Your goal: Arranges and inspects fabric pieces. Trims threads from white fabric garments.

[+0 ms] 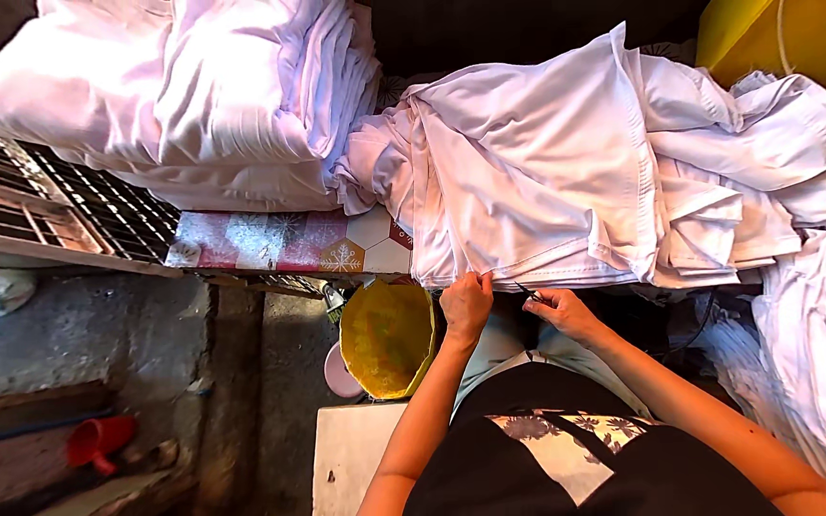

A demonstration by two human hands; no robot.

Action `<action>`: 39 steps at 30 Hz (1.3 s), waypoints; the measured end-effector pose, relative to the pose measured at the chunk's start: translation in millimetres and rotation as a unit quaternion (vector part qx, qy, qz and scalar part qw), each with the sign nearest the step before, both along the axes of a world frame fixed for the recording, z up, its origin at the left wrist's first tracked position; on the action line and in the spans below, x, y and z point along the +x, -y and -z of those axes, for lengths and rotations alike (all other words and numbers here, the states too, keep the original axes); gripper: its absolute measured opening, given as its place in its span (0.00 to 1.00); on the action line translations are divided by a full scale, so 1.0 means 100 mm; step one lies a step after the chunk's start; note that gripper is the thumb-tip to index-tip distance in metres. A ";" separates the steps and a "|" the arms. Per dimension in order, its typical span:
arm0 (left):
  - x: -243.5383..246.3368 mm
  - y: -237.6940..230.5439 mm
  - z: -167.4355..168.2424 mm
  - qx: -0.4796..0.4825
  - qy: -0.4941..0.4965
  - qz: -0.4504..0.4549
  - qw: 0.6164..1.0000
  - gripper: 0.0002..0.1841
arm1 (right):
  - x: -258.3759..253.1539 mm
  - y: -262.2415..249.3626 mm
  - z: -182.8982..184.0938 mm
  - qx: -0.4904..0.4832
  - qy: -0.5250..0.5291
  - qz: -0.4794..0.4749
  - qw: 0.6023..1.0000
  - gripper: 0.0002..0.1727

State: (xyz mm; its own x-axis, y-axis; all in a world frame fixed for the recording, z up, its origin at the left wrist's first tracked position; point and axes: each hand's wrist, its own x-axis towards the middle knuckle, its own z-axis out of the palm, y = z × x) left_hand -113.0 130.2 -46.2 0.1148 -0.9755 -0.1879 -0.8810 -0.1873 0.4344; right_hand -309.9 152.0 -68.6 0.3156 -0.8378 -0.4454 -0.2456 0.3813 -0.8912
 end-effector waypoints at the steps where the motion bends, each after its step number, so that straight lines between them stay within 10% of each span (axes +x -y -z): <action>1: -0.02 0.00 0.00 0.002 0.006 0.004 1.000 0.22 | -0.01 0.00 -0.01 0.001 0.000 0.006 1.000 0.08; 22: 0.30 -0.24 0.15 -0.005 -0.304 -0.083 0.949 0.08 | 0.40 0.27 -0.14 0.205 0.078 -0.089 0.972 0.27; 39: 0.12 -0.12 0.24 -0.067 -0.042 -0.001 0.997 0.13 | 0.24 0.18 -0.15 0.207 0.082 -0.029 0.974 0.28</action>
State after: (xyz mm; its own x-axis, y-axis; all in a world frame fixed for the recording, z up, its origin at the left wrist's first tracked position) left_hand -101.2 142.1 -69.9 0.1058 -0.9922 -0.0653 -0.8398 -0.1243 0.5284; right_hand -286.1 133.6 -53.5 0.4514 -0.5757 -0.6818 -0.1449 0.7066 -0.6926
